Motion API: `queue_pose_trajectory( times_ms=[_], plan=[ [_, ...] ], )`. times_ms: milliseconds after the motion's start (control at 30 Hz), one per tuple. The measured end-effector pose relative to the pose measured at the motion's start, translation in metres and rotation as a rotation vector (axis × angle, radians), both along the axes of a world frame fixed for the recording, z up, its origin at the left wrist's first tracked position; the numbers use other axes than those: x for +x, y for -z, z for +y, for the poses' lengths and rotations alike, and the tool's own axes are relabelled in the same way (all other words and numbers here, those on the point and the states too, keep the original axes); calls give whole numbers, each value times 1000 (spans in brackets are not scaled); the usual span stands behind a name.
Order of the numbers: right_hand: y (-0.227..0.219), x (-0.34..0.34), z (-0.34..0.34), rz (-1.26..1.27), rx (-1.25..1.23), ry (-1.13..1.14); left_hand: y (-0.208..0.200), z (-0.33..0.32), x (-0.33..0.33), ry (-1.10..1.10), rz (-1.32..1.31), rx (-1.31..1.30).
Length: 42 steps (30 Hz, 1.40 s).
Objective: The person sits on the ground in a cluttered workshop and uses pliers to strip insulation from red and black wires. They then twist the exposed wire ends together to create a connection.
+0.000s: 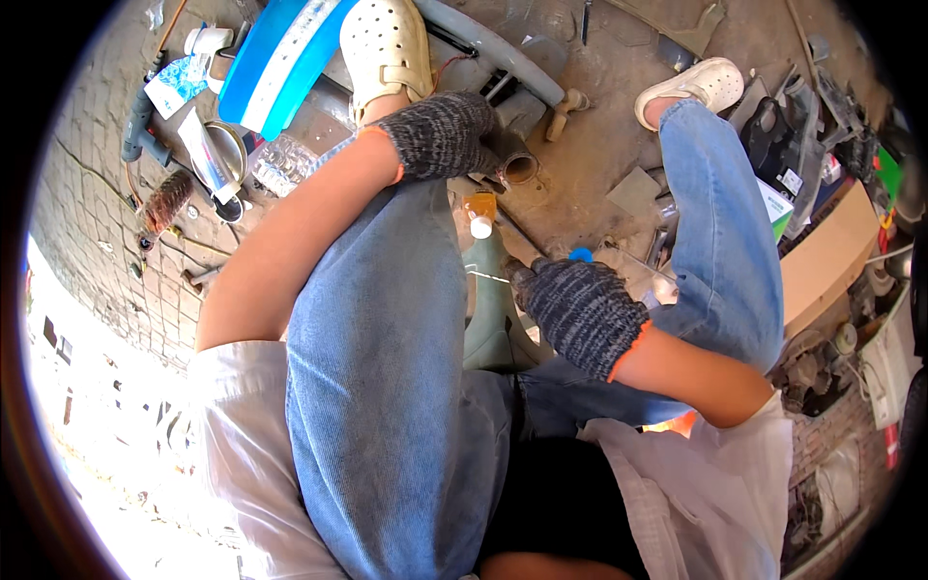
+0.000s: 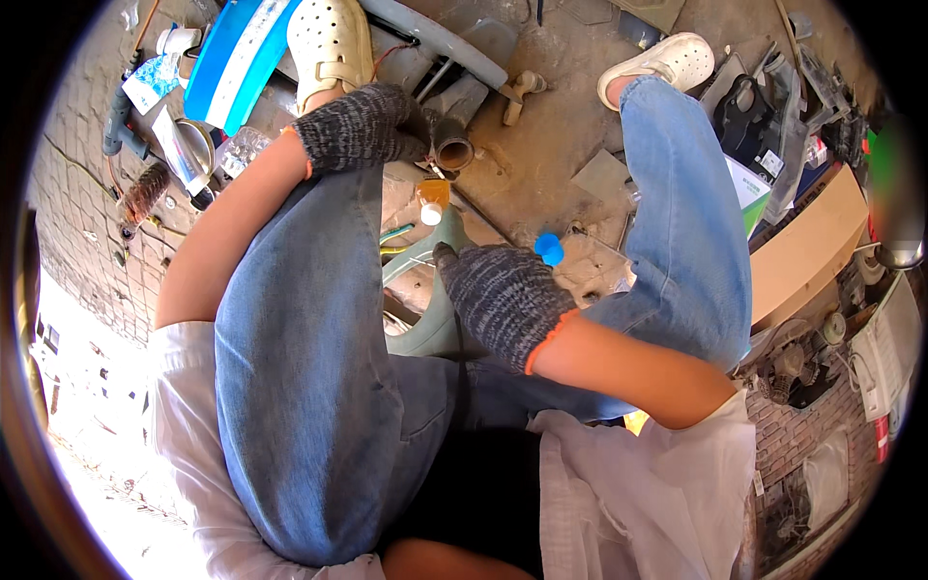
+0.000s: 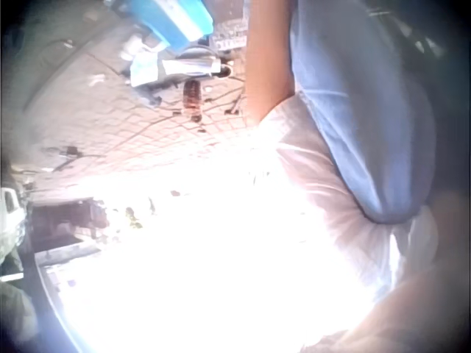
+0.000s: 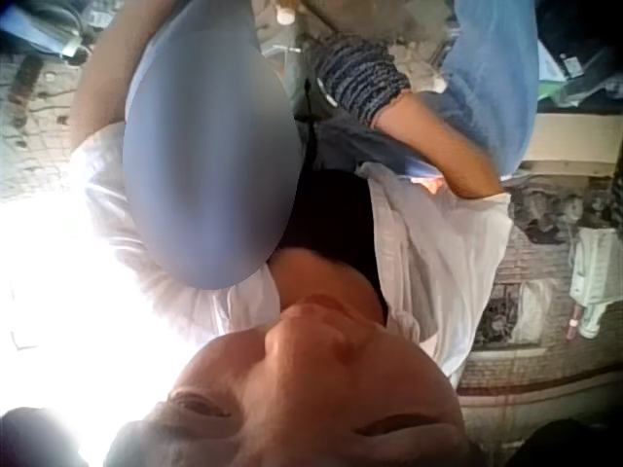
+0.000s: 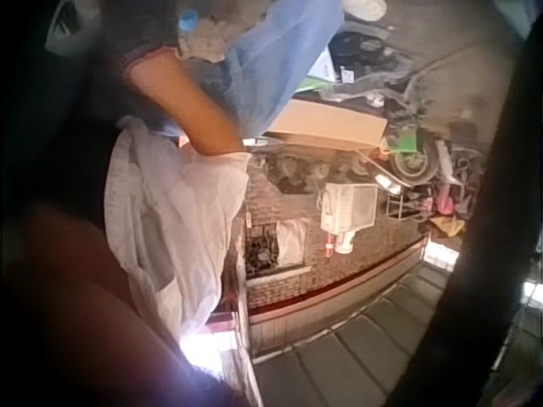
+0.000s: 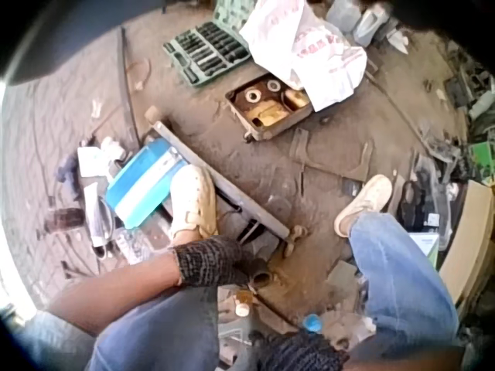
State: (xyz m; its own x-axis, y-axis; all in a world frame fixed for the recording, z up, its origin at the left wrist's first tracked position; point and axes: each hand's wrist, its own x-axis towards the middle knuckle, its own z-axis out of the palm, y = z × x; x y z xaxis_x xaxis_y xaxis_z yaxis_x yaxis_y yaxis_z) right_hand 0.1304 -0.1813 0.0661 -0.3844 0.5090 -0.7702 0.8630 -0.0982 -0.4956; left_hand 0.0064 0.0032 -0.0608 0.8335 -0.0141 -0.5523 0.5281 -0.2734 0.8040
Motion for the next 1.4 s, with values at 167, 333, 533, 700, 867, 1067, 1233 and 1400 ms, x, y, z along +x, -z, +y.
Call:
queue_pose_trajectory(
  times_ms=[167,333,533,700,867,1067,1233,1400],
  plan=[
    [-34,63,41,174,96,688,-58,9,-24,-395,-143,-151],
    [-18,63,60,166,246,969,-87,11,-11,-352,-369,-12],
    [-16,55,63,94,338,981,-121,14,13,-370,-379,255],
    [-18,50,72,-17,551,971,-139,4,26,-356,-352,536],
    [-9,51,72,-59,741,1022,-136,-7,32,-323,-414,614],
    [-16,50,69,232,413,1516,-141,-10,38,-286,-462,636],
    [-28,57,68,517,156,1777,-139,-10,39,-306,-537,700],
    [-28,84,62,578,346,1290,-124,0,32,-535,-537,277]
  ],
)
